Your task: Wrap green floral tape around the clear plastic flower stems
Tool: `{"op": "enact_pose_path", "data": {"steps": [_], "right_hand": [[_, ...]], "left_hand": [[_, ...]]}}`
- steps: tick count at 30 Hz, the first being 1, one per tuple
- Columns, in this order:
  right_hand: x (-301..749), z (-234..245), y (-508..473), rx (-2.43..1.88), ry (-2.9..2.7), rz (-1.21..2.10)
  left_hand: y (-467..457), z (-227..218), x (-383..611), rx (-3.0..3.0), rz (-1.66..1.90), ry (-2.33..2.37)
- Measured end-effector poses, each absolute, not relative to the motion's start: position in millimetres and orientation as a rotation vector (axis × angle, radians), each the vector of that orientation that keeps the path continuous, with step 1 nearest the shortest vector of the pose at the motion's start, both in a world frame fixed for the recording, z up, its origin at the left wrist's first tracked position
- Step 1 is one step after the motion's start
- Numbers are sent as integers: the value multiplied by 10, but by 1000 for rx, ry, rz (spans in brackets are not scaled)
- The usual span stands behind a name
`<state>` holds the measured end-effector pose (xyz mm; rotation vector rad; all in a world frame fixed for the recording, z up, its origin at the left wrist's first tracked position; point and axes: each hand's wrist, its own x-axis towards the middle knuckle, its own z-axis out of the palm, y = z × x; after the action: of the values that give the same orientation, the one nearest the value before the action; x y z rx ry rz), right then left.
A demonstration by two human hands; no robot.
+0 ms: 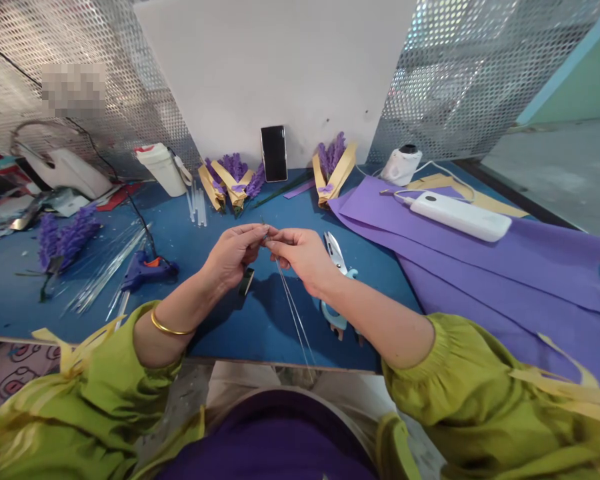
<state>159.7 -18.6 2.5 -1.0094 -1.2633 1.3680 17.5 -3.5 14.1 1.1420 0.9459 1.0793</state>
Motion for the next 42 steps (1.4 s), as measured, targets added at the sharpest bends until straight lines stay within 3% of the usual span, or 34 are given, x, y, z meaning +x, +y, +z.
{"op": "enact_pose_path", "data": {"steps": [28, 35, 42], "right_hand": [[1611, 80, -211, -1030, -1320, 1356], [1779, 160, -52, -1076, -1255, 1152], [1828, 111, 21, -854, -1221, 1586]], "left_hand": [[23, 109, 145, 1103, 1082, 929], [-16, 113, 152, 1162, 1086, 873], [-88, 67, 195, 1260, 791, 766]]}}
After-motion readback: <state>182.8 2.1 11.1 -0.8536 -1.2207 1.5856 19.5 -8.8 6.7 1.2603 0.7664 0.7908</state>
